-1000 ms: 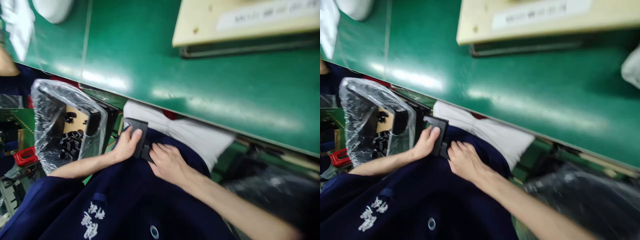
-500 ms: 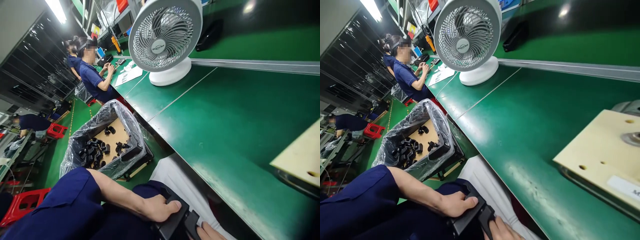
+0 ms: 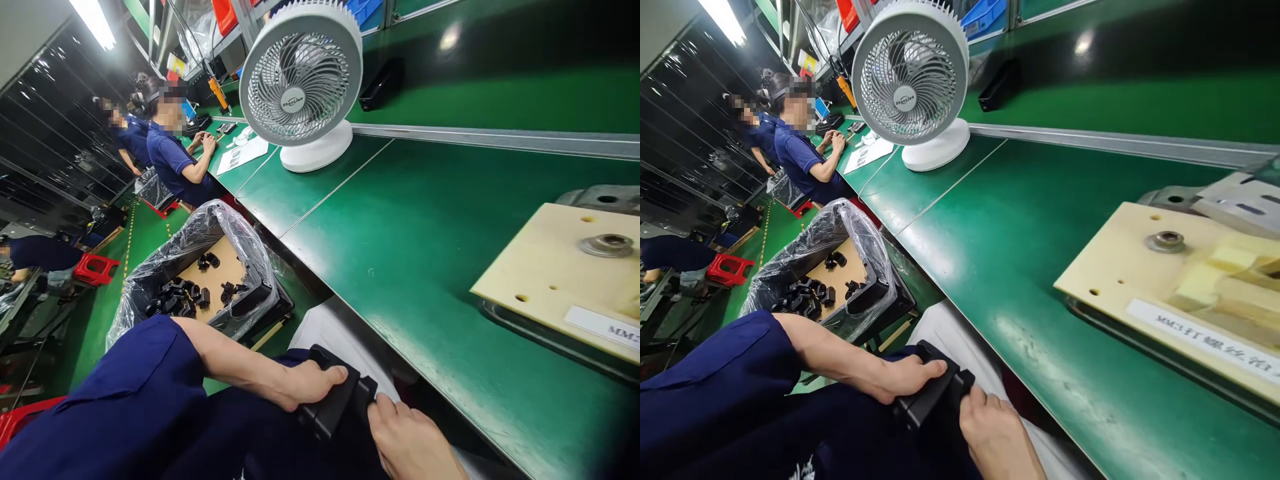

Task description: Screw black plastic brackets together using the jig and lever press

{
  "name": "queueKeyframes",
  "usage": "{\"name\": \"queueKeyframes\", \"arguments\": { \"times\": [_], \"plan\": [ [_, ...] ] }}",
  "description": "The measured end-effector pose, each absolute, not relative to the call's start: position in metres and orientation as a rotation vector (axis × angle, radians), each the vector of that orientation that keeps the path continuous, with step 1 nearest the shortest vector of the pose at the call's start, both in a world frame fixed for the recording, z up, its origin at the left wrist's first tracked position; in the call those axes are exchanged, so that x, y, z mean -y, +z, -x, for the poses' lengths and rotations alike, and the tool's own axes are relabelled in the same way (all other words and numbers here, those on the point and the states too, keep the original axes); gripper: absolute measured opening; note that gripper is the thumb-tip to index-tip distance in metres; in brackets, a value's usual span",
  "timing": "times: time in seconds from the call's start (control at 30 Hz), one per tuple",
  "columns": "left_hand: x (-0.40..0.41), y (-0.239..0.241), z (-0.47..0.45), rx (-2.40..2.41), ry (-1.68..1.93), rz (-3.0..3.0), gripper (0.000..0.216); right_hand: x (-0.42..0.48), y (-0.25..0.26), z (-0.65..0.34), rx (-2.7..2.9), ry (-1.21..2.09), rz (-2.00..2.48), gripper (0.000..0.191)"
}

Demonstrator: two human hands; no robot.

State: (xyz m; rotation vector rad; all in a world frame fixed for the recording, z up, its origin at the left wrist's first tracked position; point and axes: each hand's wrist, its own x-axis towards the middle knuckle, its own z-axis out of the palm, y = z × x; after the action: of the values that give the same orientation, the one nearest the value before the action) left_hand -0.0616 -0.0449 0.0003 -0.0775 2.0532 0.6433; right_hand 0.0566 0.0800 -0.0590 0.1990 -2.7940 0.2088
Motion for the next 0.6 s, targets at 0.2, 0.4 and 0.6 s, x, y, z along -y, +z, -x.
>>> {"name": "queueKeyframes", "arguments": {
  "times": [0.2, 0.4, 0.6],
  "plan": [
    [0.047, 0.018, 0.058, -2.099, 0.789, -0.192, 0.034, -0.055, -0.032, -0.071, 2.867, 0.722, -0.018, 0.02],
    [0.047, 0.016, 0.074, -2.052, 0.908, -0.432, 0.032, -0.02, -0.031, -0.073, 2.916, 1.084, 0.176, 0.015],
    [0.056, 0.013, 0.07, -1.967, 0.877, -0.336, 0.053, -0.037, -0.03, -0.071, 2.783, 1.09, 0.502, 0.025]
  ]
}}
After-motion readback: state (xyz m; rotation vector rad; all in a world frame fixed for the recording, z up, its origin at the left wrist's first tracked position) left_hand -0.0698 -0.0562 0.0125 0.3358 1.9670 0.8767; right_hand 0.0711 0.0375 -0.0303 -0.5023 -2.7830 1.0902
